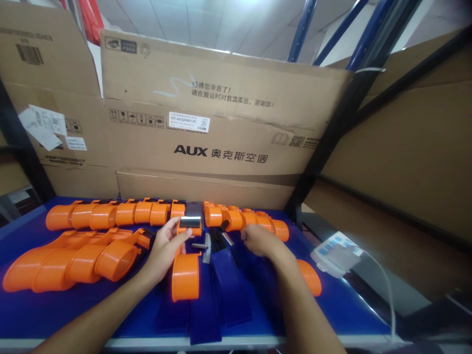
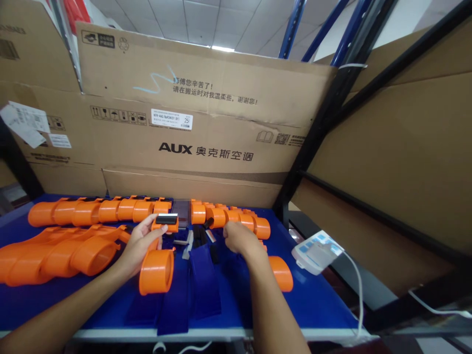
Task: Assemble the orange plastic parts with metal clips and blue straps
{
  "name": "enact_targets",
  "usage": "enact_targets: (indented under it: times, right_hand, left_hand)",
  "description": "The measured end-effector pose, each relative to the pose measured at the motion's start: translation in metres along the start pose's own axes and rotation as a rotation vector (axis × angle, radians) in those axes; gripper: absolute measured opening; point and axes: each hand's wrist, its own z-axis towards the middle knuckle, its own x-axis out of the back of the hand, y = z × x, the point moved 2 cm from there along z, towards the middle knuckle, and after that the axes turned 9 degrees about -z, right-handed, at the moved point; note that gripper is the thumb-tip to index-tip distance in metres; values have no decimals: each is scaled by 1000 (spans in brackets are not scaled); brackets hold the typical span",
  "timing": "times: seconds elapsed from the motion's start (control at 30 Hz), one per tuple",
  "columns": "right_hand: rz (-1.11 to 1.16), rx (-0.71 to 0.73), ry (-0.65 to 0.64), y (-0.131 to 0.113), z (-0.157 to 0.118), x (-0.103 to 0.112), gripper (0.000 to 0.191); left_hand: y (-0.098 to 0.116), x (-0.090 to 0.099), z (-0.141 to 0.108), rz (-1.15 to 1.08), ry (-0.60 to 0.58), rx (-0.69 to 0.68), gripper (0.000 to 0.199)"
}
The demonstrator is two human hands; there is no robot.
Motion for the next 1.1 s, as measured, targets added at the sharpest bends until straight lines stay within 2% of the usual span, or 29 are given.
enact_targets:
  times: [0.13, 0.27, 0.37, 0.5, 0.67, 0.93, 1.1]
  right_hand:
    - [-7, 47, 84, -13, -3, 17, 17]
    - [246, 164, 244, -36, -10, 29, 11]
    - [455, 240, 274, -50, -13, 26, 3]
    - [674, 341, 276, -59, -12, 18, 7]
    - [652, 373, 391, -63, -14, 19, 4]
    - [660, 378, 330, -73, -17, 16, 6]
    - [848, 378, 237, -79, -15, 6, 12]
  left_hand:
    - [-1, -1, 0, -5, -1, -1, 43]
    - [0, -3, 0, -10, -16, -30, 43]
    - [1, -4, 0, -3, -21, -53, 41]
    - [0, -1, 2, -1, 2, -21, 43]
    - [-1, 1, 3, -13, 20, 36, 46]
    - [-3, -1, 1, -50, -1, 58, 45]
    - [-2, -2, -1, -46, -31, 43, 40]
